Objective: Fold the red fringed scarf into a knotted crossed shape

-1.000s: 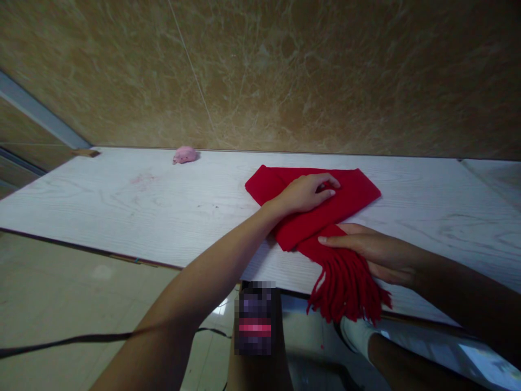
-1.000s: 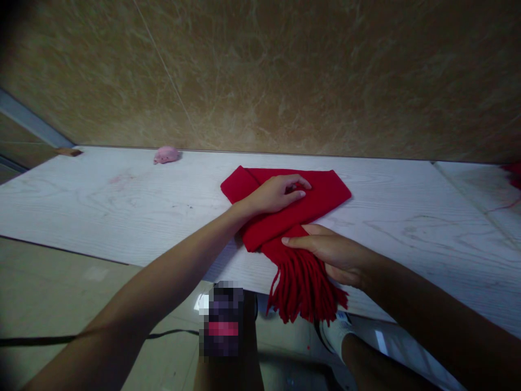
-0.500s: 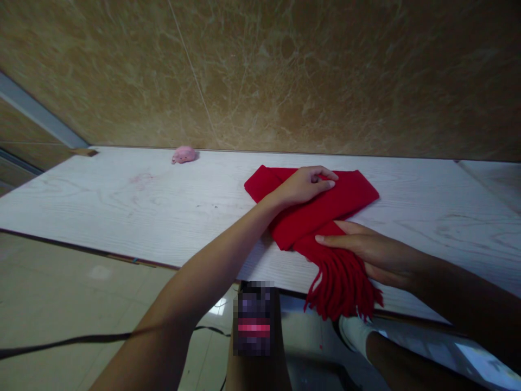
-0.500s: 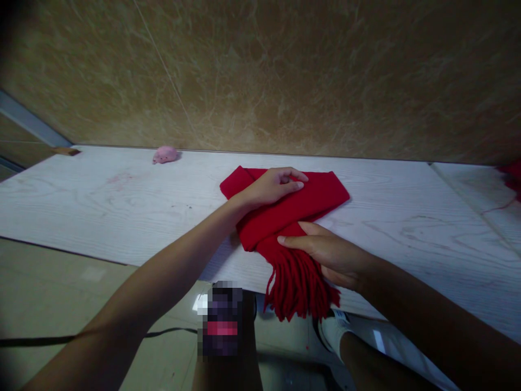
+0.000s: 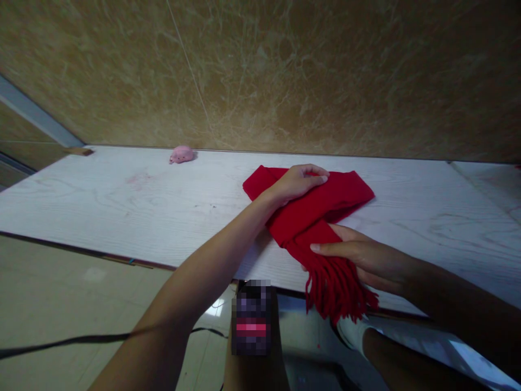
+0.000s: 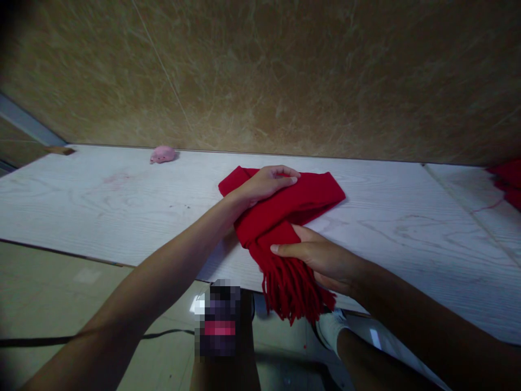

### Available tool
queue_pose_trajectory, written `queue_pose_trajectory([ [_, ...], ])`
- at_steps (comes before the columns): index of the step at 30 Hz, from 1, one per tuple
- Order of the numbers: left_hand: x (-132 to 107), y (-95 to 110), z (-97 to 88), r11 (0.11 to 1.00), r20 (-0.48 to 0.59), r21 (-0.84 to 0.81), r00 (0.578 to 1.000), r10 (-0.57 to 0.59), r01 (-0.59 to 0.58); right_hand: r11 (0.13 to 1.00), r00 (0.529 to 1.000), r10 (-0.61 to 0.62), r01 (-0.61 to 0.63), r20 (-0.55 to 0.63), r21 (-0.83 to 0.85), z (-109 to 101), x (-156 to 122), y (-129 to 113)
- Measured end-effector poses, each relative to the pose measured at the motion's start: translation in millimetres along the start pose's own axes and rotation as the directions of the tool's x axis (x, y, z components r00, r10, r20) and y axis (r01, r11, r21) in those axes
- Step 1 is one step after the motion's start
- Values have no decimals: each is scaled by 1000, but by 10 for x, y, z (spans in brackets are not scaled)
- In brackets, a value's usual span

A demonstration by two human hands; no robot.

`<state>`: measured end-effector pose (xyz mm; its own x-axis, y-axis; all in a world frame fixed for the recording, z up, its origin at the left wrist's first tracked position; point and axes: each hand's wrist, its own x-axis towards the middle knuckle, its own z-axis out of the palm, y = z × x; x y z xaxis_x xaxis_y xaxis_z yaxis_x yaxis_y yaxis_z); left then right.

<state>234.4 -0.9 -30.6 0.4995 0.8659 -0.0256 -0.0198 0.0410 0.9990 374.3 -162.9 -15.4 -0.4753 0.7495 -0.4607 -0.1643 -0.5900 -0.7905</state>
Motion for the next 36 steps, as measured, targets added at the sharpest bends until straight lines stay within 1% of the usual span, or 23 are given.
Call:
queue_pose_trajectory([
  [2,-5,1,5,1000,-2,9,1000,7,-7,1000,1000,0,0,5,2,8,3,18],
  [5,-18,15,21,1000,1,24,1000,-2,2,999,999,32,-32,21,-24,25,8,35],
  [8,-43,30,34,996,6,83,1000,-7,6,996,997,49,-45,51,-74,49,17,44],
  [11,-65,15,25,962,20,269,999,49,-53,984,998,52,-45,41,-171,47,12,32],
  [13,-69,-9,8,899,53,426,994,91,-105,946,999,43,-42,-6,-322,-1,-18,-7],
  [14,-69,-18,-2,860,70,492,991,113,-133,898,999,-4,-18,-48,-440,-40,-46,-39],
  [15,-68,-22,-13,821,84,546,986,142,-165,814,991,-98,25,-94,-580,-85,-82,-79],
  [16,-68,-16,-26,782,92,590,979,181,-200,687,965,-231,71,-124,-723,-127,-125,-123],
  [17,-70,-1,-41,742,96,628,969,228,-236,525,921,-372,105,-117,-845,-158,-175,-168],
  [18,-76,25,-61,702,96,660,956,276,-269,360,875,-478,119,-73,-925,-169,-227,-208],
  [19,-89,61,-87,667,96,685,943,318,-294,222,847,-531,123,-14,-967,-155,-278,-236],
  [20,-110,104,-119,640,100,703,934,343,-310,124,844,-534,130,44,-984,-112,-322,-248],
  [21,-140,151,-161,622,105,716,930,352,-317,63,858,-506,140,90,-988,-45,-356,-240],
  [22,-181,199,-211,610,110,727,931,349,-315,27,876,-469,144,115,-989,40,-376,-213],
  [25,-363,318,-406,566,102,779,946,308,-269,-74,899,-419,110,131,-991,313,-352,-52],
  [28,-604,367,-603,473,60,864,970,238,-169,-192,911,-378,96,164,-977,469,-258,116],
  [30,-773,363,-681,433,69,893,987,147,-127,-251,909,-368,104,195,-962,492,-198,190],
  [32,-926,342,-694,416,109,900,991,81,-133,-295,905,-363,114,221,-949,478,-155,237],
  [34,-1046,321,-659,418,156,892,985,67,-170,-330,898,-366,119,244,-936,453,-127,267],
  [36,-1128,311,-616,453,188,870,980,62,-196,-361,888,-374,125,266,-924,428,-110,291],
])
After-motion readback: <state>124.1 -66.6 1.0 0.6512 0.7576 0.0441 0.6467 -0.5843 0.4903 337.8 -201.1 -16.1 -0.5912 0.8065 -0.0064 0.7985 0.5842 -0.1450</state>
